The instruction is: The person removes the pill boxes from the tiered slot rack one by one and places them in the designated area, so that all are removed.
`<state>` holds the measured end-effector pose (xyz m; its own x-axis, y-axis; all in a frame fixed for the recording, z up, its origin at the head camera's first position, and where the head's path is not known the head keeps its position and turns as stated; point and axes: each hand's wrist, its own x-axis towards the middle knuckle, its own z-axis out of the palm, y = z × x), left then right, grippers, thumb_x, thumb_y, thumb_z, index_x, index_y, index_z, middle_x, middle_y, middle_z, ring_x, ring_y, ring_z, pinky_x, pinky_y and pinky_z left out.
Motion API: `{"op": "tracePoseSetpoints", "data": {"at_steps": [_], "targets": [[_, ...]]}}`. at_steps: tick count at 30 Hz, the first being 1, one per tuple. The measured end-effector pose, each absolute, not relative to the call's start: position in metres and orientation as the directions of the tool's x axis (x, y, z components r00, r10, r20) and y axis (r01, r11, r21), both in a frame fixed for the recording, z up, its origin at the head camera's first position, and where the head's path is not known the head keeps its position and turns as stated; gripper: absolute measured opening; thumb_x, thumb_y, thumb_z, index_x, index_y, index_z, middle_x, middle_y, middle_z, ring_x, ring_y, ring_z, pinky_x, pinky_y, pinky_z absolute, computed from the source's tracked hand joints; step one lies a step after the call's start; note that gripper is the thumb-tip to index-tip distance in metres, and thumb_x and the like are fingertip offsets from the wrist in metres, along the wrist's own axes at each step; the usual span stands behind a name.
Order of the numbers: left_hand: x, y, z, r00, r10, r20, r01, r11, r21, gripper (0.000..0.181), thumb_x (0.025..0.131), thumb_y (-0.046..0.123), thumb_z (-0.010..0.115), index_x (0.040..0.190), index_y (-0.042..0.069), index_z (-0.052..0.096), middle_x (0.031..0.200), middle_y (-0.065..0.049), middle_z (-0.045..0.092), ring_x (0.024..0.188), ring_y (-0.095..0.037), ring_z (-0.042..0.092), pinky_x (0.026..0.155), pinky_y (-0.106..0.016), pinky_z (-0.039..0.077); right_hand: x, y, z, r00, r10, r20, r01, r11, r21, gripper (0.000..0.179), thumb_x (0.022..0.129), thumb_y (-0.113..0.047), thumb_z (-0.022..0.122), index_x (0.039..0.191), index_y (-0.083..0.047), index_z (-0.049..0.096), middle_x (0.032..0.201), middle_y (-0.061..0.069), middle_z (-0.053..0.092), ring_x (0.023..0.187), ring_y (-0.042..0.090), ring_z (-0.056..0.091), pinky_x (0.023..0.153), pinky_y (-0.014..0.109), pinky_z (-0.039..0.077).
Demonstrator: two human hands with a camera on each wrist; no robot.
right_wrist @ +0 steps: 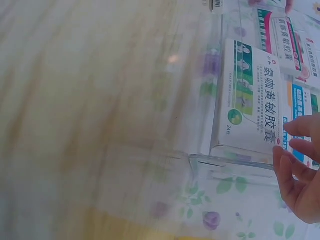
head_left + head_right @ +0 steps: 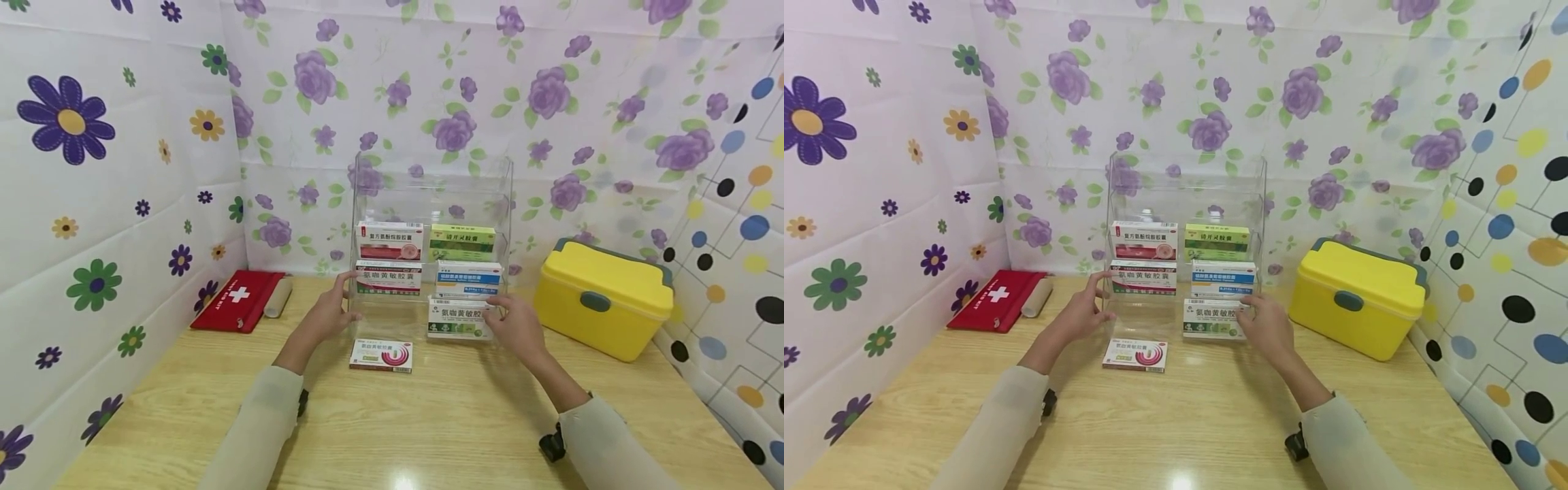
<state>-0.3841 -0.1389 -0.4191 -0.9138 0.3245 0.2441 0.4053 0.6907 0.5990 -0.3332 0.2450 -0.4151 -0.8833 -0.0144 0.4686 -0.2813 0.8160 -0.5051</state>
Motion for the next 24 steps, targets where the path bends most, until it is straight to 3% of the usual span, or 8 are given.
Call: {"op": "tracePoseSetpoints", "data": {"at_steps": [5,9,12,24], "targets": [[-0.3827,-0.1401,-0.4207,-0.911,0.326,0.254,0.412,0.681,0.606,0.087,0.090,0.013,0.075,0.152,0.031,0.017,0.128,-0.025,0.058,0.091,-0.030,0.068,0.072,-0.043,0.055,-0.3340,0.2450,-0.4174,-0.876,-0.024,0.482,-0.275,0.845,-0.458,0.028,0.090,-0.021,0.072,0.114,-0.007,0.074,0.120,0.016,0.067,0.081,0.025,0.063,0.069,0.041,0.054],[-0.3824,-0.1417,-0.4212,-0.909,0.320,0.267,0.416,0.708,0.571,0.086,0.090,0.019,0.076,0.152,0.035,0.018,0.131,-0.022,0.059,0.108,-0.040,0.063,0.080,-0.052,0.053,-0.3358,0.2453,-0.4186,-0.875,-0.036,0.483,-0.280,0.851,-0.443,0.031,0.090,-0.020,0.072,0.117,-0.005,0.073,0.122,0.017,0.066,0.087,0.028,0.065,0.073,0.044,0.055],[-0.3825,-0.1425,-0.4207,-0.907,0.315,0.278,0.419,0.735,0.533,0.085,0.090,0.026,0.076,0.153,0.035,0.020,0.136,-0.018,0.056,0.115,-0.040,0.059,0.084,-0.055,0.051,-0.3370,0.2454,-0.4196,-0.874,-0.043,0.484,-0.286,0.851,-0.441,0.030,0.090,-0.019,0.071,0.117,-0.005,0.072,0.122,0.017,0.066,0.090,0.030,0.066,0.074,0.045,0.056],[-0.3824,-0.1403,-0.4161,-0.905,0.295,0.307,0.412,0.790,0.454,0.085,0.087,0.032,0.078,0.153,0.031,0.025,0.144,-0.008,0.051,0.104,-0.031,0.066,0.083,-0.055,0.050,-0.3367,0.2451,-0.4197,-0.869,-0.062,0.492,-0.307,0.847,-0.435,0.022,0.089,-0.014,0.070,0.106,0.000,0.076,0.114,0.015,0.067,0.099,0.033,0.063,0.076,0.046,0.054]]}}
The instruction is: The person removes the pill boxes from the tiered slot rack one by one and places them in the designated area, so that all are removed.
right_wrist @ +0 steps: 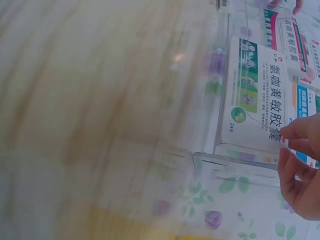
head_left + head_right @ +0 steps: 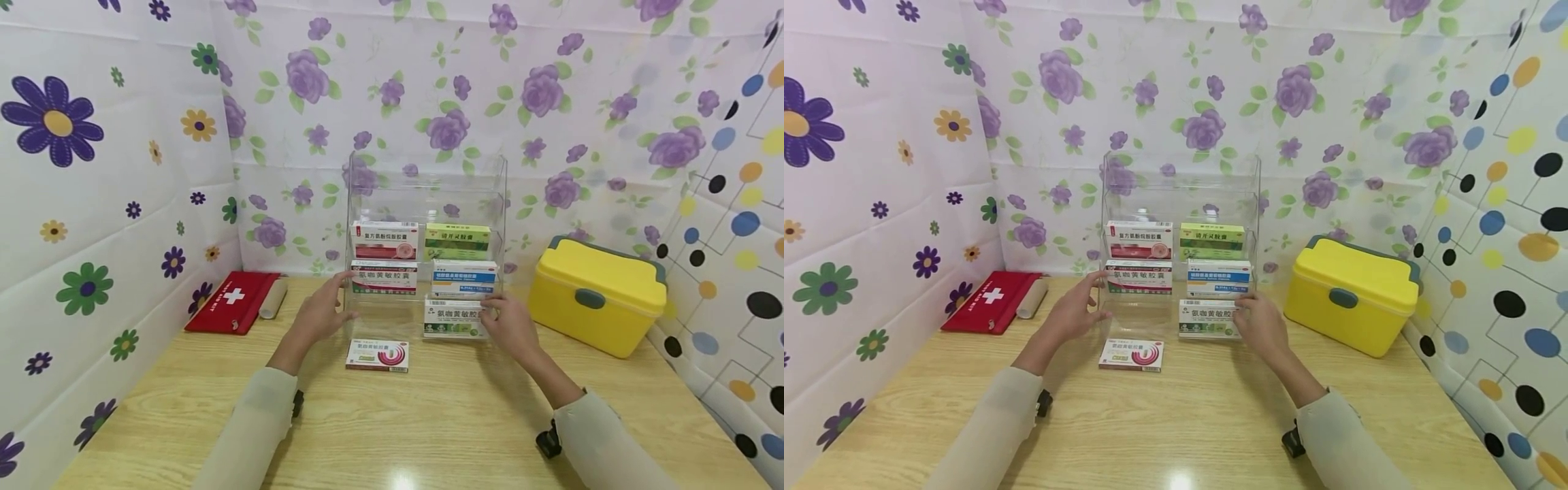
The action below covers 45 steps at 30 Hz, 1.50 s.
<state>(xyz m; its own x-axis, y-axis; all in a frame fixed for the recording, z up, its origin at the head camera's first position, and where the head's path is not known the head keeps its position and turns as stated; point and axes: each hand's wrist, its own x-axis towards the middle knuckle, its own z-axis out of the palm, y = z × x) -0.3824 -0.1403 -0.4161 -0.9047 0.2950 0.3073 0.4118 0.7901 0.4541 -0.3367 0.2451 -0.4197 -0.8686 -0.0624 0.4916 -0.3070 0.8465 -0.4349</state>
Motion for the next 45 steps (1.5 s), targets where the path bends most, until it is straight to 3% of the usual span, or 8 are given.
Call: {"op": "tracePoseSetpoints", "data": {"at_steps": [4,13,25,34,45], "targets": [[-0.384,-0.141,-0.416,-0.903,0.304,0.303,0.417,0.786,0.457,0.084,0.087,0.032,0.078,0.153,0.033,0.026,0.144,-0.009,0.051,0.104,-0.032,0.066,0.083,-0.056,0.049,-0.336,0.244,-0.420,-0.866,-0.059,0.496,-0.309,0.844,-0.438,0.019,0.089,-0.014,0.071,0.101,-0.002,0.077,0.114,0.013,0.067,0.095,0.031,0.064,0.073,0.043,0.053],[-0.386,-0.147,-0.412,-0.905,0.325,0.274,0.419,0.790,0.448,0.084,0.086,0.028,0.080,0.150,0.033,0.026,0.141,-0.008,0.055,0.099,-0.027,0.066,0.073,-0.045,0.053,-0.337,0.246,-0.418,-0.874,-0.084,0.478,-0.318,0.844,-0.432,0.013,0.088,-0.016,0.074,0.098,-0.009,0.078,0.119,0.013,0.070,0.080,0.024,0.066,0.058,0.032,0.049],[-0.387,-0.138,-0.405,-0.901,0.346,0.261,0.430,0.792,0.434,0.085,0.085,0.024,0.081,0.151,0.027,0.028,0.140,-0.009,0.054,0.096,-0.025,0.064,0.063,-0.036,0.050,-0.337,0.249,-0.417,-0.888,-0.085,0.451,-0.323,0.814,-0.482,0.015,0.086,-0.014,0.078,0.100,-0.009,0.077,0.114,0.012,0.071,0.050,0.013,0.047,0.046,0.028,0.039],[-0.387,-0.139,-0.407,-0.907,0.327,0.266,0.419,0.771,0.480,0.086,0.086,0.016,0.080,0.153,0.027,0.027,0.142,-0.010,0.050,0.091,-0.021,0.063,0.062,-0.035,0.049,-0.338,0.250,-0.416,-0.888,-0.098,0.449,-0.348,0.780,-0.520,0.016,0.085,-0.010,0.079,0.101,-0.007,0.077,0.114,0.013,0.071,0.064,0.016,0.056,0.056,0.028,0.046],[-0.386,-0.137,-0.410,-0.911,0.313,0.268,0.411,0.740,0.533,0.086,0.085,0.009,0.079,0.152,0.027,0.028,0.140,-0.013,0.052,0.080,-0.018,0.063,0.064,-0.035,0.050,-0.336,0.252,-0.419,-0.876,-0.111,0.470,-0.382,0.753,-0.536,0.017,0.087,-0.008,0.077,0.104,-0.006,0.077,0.112,0.012,0.072,0.054,0.015,0.045,0.048,0.026,0.039]]}}
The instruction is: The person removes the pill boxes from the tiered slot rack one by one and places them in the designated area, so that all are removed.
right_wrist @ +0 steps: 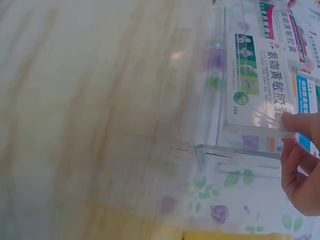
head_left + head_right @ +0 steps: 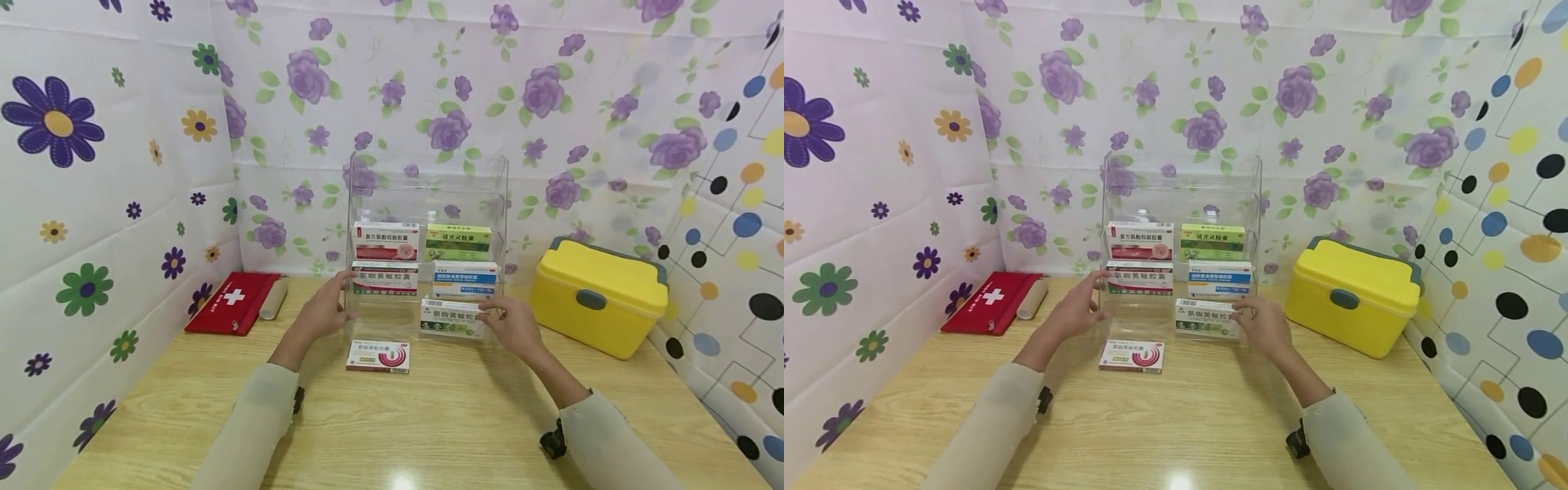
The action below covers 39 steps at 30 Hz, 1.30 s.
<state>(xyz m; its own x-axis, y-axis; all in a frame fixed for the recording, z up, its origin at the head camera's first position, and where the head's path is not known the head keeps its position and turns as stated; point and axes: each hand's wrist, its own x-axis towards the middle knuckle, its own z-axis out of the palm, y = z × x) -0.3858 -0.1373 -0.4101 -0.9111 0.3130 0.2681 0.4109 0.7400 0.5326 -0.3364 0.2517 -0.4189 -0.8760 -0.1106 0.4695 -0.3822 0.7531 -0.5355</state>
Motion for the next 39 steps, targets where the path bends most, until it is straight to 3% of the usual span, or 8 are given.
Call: {"op": "tracePoseSetpoints", "data": {"at_steps": [10,18,28,35,39], "targets": [[-0.388,-0.135,-0.409,-0.914,0.321,0.249,0.404,0.779,0.480,0.084,0.086,0.011,0.078,0.150,0.025,0.026,0.137,-0.013,0.053,0.076,-0.017,0.060,0.059,-0.034,0.048,-0.335,0.253,-0.417,-0.857,-0.099,0.506,-0.418,0.709,-0.568,0.017,0.088,-0.010,0.076,0.105,-0.008,0.077,0.102,0.008,0.074,0.048,0.011,0.037,0.044,0.025,0.034],[-0.389,-0.134,-0.408,-0.916,0.320,0.242,0.399,0.782,0.478,0.085,0.087,0.011,0.078,0.151,0.024,0.024,0.137,-0.015,0.054,0.078,-0.019,0.061,0.063,-0.036,0.049,-0.335,0.255,-0.413,-0.832,-0.078,0.549,-0.439,0.699,-0.565,0.016,0.089,-0.011,0.075,0.105,-0.008,0.077,0.105,0.008,0.074,0.080,0.021,0.063,0.064,0.027,0.051],[-0.388,-0.133,-0.409,-0.919,0.317,0.234,0.393,0.775,0.495,0.085,0.087,0.011,0.078,0.151,0.024,0.024,0.136,-0.016,0.055,0.077,-0.019,0.061,0.061,-0.035,0.048,-0.331,0.258,-0.409,-0.817,-0.064,0.573,-0.464,0.663,-0.587,0.017,0.089,-0.011,0.075,0.106,-0.007,0.076,0.110,0.008,0.072,0.089,0.022,0.067,0.073,0.026,0.053],[-0.387,-0.132,-0.411,-0.918,0.314,0.241,0.395,0.772,0.498,0.086,0.086,0.008,0.078,0.151,0.024,0.023,0.135,-0.017,0.056,0.078,-0.020,0.062,0.062,-0.037,0.049,-0.331,0.259,-0.407,-0.801,-0.035,0.598,-0.482,0.629,-0.609,0.018,0.089,-0.009,0.075,0.107,-0.004,0.075,0.112,0.012,0.072,0.093,0.027,0.069,0.081,0.046,0.056],[-0.387,-0.131,-0.411,-0.918,0.311,0.245,0.395,0.769,0.502,0.087,0.086,0.007,0.078,0.151,0.024,0.023,0.134,-0.017,0.056,0.077,-0.021,0.062,0.063,-0.037,0.049,-0.330,0.259,-0.405,-0.789,-0.022,0.614,-0.496,0.613,-0.615,0.017,0.089,-0.007,0.075,0.106,-0.003,0.075,0.113,0.013,0.071,0.093,0.029,0.069,0.071,0.037,0.058]]}}
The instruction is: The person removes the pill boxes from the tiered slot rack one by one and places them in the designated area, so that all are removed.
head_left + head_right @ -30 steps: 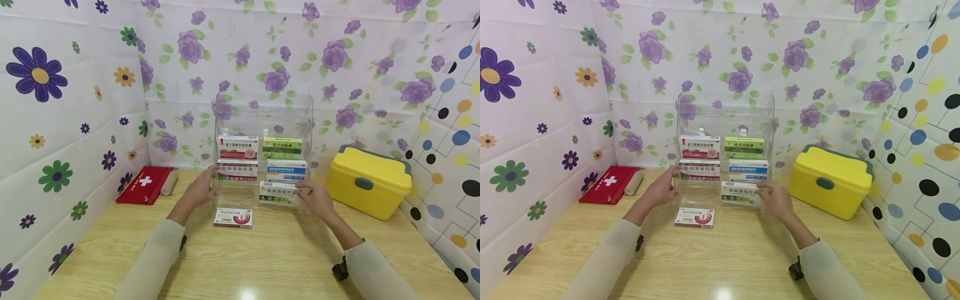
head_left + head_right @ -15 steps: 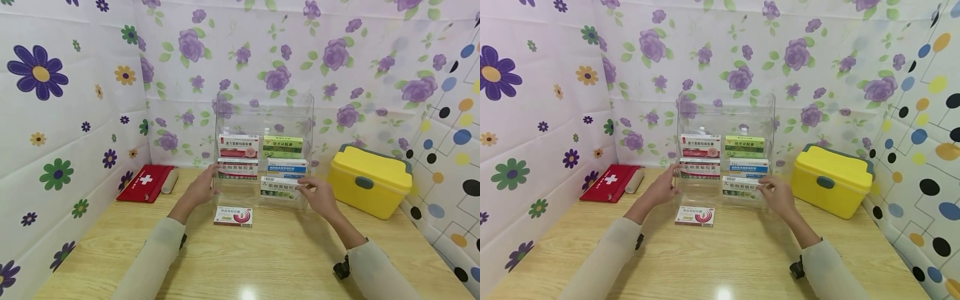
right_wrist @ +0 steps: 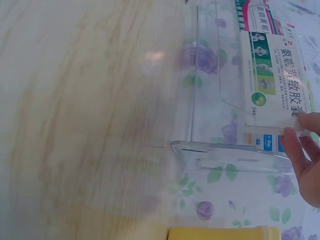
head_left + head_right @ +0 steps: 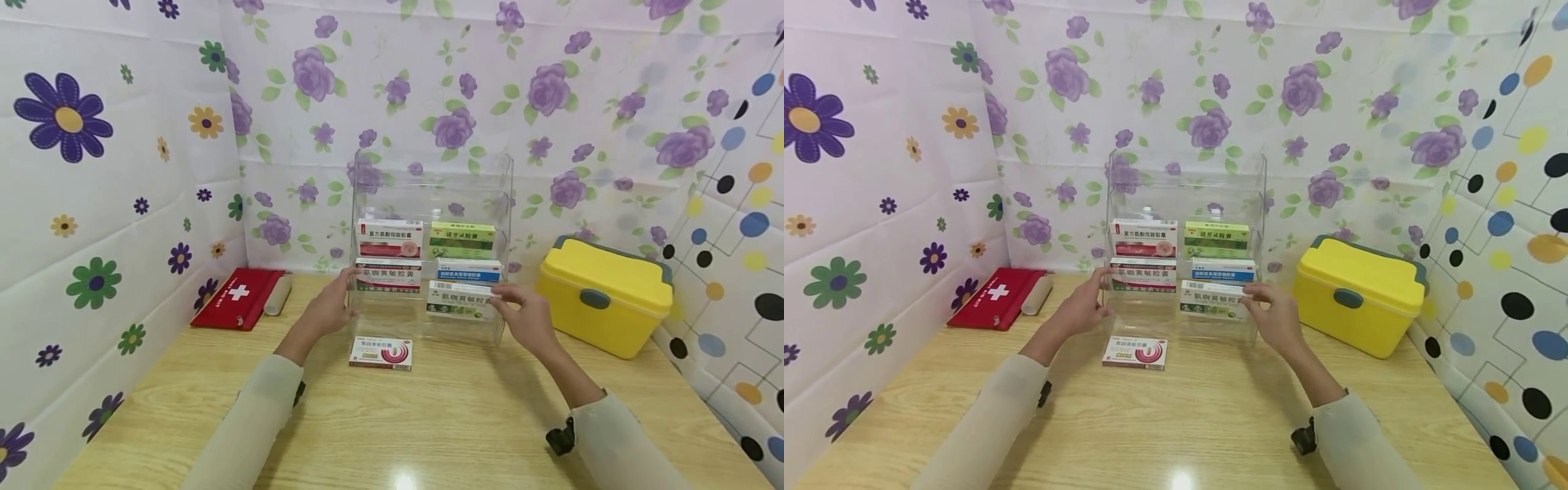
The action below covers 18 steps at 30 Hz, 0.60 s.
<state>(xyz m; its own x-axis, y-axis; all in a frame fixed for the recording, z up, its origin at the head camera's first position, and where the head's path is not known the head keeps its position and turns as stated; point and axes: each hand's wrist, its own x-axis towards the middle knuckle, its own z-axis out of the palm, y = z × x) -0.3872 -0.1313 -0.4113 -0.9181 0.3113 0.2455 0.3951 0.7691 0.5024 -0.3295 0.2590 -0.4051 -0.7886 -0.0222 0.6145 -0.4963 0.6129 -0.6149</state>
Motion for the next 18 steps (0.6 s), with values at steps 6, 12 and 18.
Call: {"op": "tracePoseSetpoints", "data": {"at_steps": [6,12,18], "targets": [[-0.3869,-0.1328,-0.4102,-0.917,0.322,0.236,0.399,0.764,0.507,0.086,0.087,0.006,0.077,0.152,0.022,0.022,0.134,-0.017,0.056,0.074,-0.020,0.061,0.059,-0.035,0.048,-0.3260,0.2573,-0.4028,-0.796,0.006,0.605,-0.505,0.544,-0.670,0.018,0.089,-0.003,0.073,0.107,-0.001,0.074,0.117,0.016,0.068,0.095,0.032,0.068,0.055,0.022,0.054],[-0.3862,-0.1332,-0.4100,-0.921,0.312,0.233,0.389,0.771,0.505,0.086,0.087,0.008,0.077,0.152,0.022,0.022,0.133,-0.015,0.057,0.074,-0.019,0.061,0.061,-0.036,0.048,-0.3229,0.2560,-0.4006,-0.795,0.040,0.606,-0.503,0.515,-0.694,0.019,0.089,-0.003,0.073,0.108,-0.002,0.074,0.118,0.012,0.067,0.097,0.028,0.067,0.057,0.028,0.056],[-0.3864,-0.1325,-0.4096,-0.921,0.314,0.228,0.388,0.774,0.501,0.086,0.088,0.008,0.076,0.152,0.023,0.021,0.134,-0.017,0.057,0.074,-0.020,0.060,0.060,-0.036,0.048,-0.3212,0.2560,-0.4000,-0.778,0.029,0.628,-0.531,0.505,-0.681,0.021,0.088,-0.002,0.073,0.109,0.000,0.074,0.118,0.016,0.067,0.094,0.033,0.068,0.054,0.028,0.055]]}}
